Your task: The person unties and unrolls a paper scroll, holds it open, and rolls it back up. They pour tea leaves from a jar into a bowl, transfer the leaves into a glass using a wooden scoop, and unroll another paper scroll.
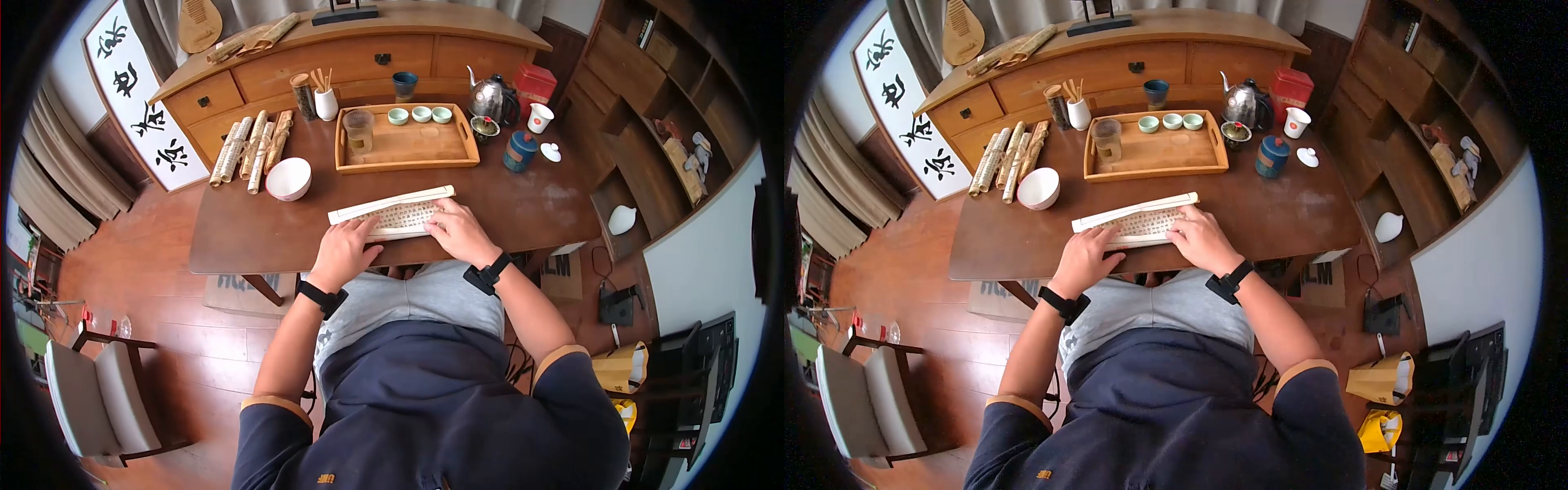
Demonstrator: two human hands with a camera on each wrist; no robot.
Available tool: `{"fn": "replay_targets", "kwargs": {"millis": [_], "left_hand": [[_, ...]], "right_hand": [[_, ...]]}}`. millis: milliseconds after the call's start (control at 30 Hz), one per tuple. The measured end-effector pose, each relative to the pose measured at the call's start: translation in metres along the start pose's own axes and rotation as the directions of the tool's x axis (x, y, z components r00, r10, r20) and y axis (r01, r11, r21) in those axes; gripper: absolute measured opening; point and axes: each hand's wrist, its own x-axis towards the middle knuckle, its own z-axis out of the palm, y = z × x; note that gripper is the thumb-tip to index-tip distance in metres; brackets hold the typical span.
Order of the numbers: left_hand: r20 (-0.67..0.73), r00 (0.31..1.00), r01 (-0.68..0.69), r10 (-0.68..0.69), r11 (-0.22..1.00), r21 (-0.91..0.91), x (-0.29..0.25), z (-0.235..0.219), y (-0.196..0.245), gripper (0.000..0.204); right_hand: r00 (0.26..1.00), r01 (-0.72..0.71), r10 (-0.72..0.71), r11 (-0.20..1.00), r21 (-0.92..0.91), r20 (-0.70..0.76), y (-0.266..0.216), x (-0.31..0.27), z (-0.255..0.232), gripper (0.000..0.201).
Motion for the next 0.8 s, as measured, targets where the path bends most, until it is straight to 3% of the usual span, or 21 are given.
{"fn": "replay_targets", "kwargs": {"millis": [67, 167, 233, 300, 367, 433, 500, 567, 600, 633, 700, 733, 800], "left_hand": [[0.056, 0.998, 0.027, -0.025, 0.999, -0.046, 0.0, -0.003, 0.001, 0.04], [0.121, 0.99, 0.087, -0.078, 0.994, -0.065, 0.002, 0.0, 0.009, 0.03], [0.135, 0.984, 0.119, -0.112, 0.992, -0.039, 0.005, 0.005, 0.017, 0.028], [0.081, 0.969, 0.241, -0.235, 0.967, -0.077, 0.009, 0.011, 0.028, 0.027], [0.068, 0.97, 0.238, -0.232, 0.966, -0.1, 0.012, 0.02, 0.036, 0.027], [0.011, 0.981, 0.192, -0.194, 0.961, -0.198, 0.018, 0.023, 0.048, 0.027], [0.028, 0.99, 0.143, -0.14, 0.959, -0.244, 0.022, 0.029, 0.054, 0.028], [0.128, 0.989, 0.117, -0.08, 0.941, -0.318, 0.026, 0.033, 0.064, 0.027], [0.249, 0.966, 0.147, -0.063, 0.931, -0.335, 0.029, 0.03, 0.071, 0.03], [0.253, 0.966, 0.144, -0.059, 0.932, -0.334, 0.03, 0.032, 0.076, 0.03], [0.246, 0.956, -0.024, 0.159, 0.879, -0.477, 0.033, 0.031, 0.085, 0.034], [0.372, 0.916, 0.055, 0.154, 0.867, -0.495, 0.033, 0.027, 0.089, 0.042], [0.323, 0.929, 0.001, 0.18, 0.873, -0.488, 0.023, 0.04, 0.085, 0.044]], "right_hand": [[0.999, 0.03, -0.03, 0.999, -0.013, -0.011, 0.002, -0.001, -0.002, 0.023], [0.987, 0.028, -0.047, 0.992, -0.124, -0.154, 0.001, -0.005, -0.003, 0.022], [0.86, -0.188, 0.11, 0.976, -0.108, -0.498, -0.005, -0.009, -0.003, 0.02], [0.777, -0.278, 0.284, 0.955, 0.099, -0.561, -0.006, -0.017, -0.003, 0.021], [0.763, -0.415, 0.514, 0.855, 0.312, -0.392, -0.012, -0.027, -0.003, 0.033], [0.765, -0.431, 0.536, 0.838, 0.335, -0.358, -0.02, -0.035, 0.001, 0.049], [0.762, -0.485, 0.604, 0.771, 0.414, -0.233, -0.027, -0.041, 0.001, 0.075], [0.721, -0.511, 0.677, 0.663, 0.547, -0.147, -0.031, -0.038, 0.003, 0.086], [0.716, -0.514, 0.682, 0.658, 0.55, -0.148, -0.029, -0.037, 0.005, 0.086], [0.711, -0.519, 0.695, 0.618, 0.591, -0.103, -0.024, -0.036, 0.01, 0.088], [0.707, -0.521, 0.704, 0.575, 0.631, -0.058, -0.021, -0.035, 0.014, 0.091], [0.707, -0.511, 0.704, 0.577, 0.637, -0.071, -0.02, -0.036, 0.016, 0.085], [0.706, -0.501, 0.703, 0.579, 0.643, -0.082, -0.014, -0.038, 0.023, 0.08]]}}
